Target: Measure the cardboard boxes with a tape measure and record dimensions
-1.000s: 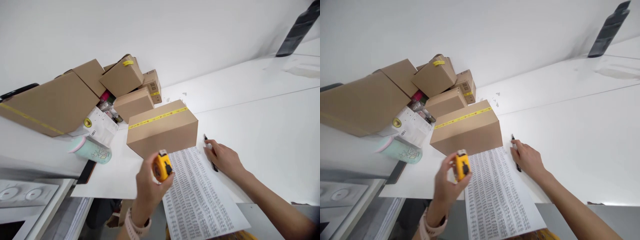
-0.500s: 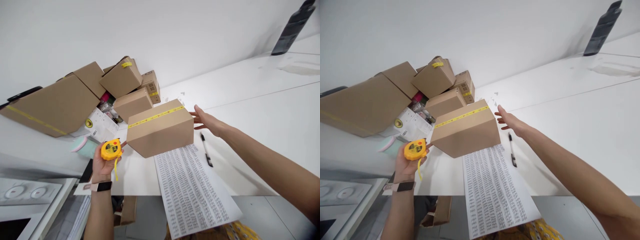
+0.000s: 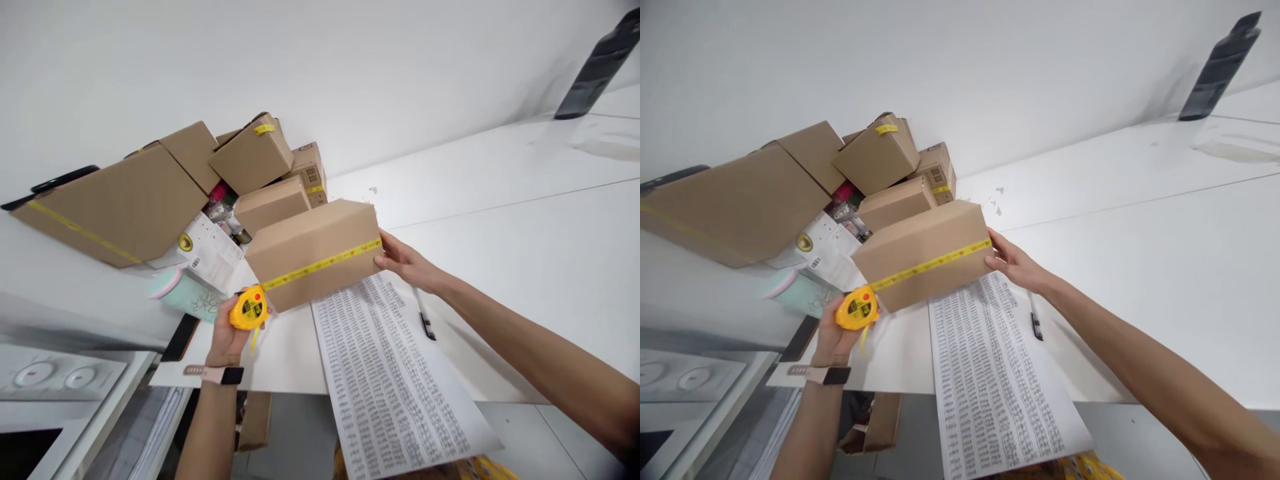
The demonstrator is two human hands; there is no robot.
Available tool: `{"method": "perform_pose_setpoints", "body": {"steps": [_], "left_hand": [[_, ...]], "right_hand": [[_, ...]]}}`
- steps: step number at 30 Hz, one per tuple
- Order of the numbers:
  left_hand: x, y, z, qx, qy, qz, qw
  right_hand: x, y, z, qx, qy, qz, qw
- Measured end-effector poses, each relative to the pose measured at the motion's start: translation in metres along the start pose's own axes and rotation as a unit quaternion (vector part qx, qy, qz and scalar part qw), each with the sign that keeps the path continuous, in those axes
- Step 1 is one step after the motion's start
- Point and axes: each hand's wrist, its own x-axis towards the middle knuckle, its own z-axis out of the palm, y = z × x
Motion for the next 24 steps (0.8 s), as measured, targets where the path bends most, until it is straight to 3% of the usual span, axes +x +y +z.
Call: {"method": "perform_pose_setpoints", "body": {"steps": [3,5,8,10,12,14,17,19,20,22,24], "left_hand": [[0.0,-0.018,-0.007,0.043,-0.003,-0.026,0.999],[-0.001,-0.017,-0.01,0.065,-0.005,-0.018,0.998],[-0.004,0.004,-0.006,0.085,0.005,0.074,0.994],[-0.003,0.022,0.007,0.119,0.022,0.172,0.978],[-0.001,0.033,0.029,0.192,0.035,0.256,0.947],[0.003,0.035,0.057,0.314,0.025,0.301,0.9],[0.013,0.025,0.096,0.535,0.022,0.334,0.776],[0.022,0.016,0.114,0.626,0.022,0.345,0.698],[0.027,0.013,0.119,0.652,0.015,0.348,0.673],[0.037,0.008,0.123,0.675,-0.008,0.353,0.648],[0.044,0.005,0.123,0.683,-0.026,0.367,0.631]], "right_hand": [[-0.007,0.03,0.005,-0.028,0.033,0.0,0.999],[-0.017,0.043,0.003,-0.072,0.05,0.007,0.996],[-0.036,0.049,-0.006,-0.203,0.135,0.073,0.967],[-0.048,0.046,-0.012,-0.315,0.2,0.162,0.913],[-0.058,0.042,-0.013,-0.406,0.198,0.249,0.856],[-0.062,0.039,-0.01,-0.468,0.141,0.297,0.82],[-0.065,0.037,-0.001,-0.528,0.067,0.289,0.796],[-0.066,0.036,0.0,-0.539,0.038,0.271,0.797],[-0.067,0.036,-0.002,-0.528,0.029,0.266,0.806],[-0.071,0.032,-0.011,-0.45,0.035,0.268,0.851],[-0.079,0.025,-0.022,-0.284,0.063,0.267,0.919]]}}
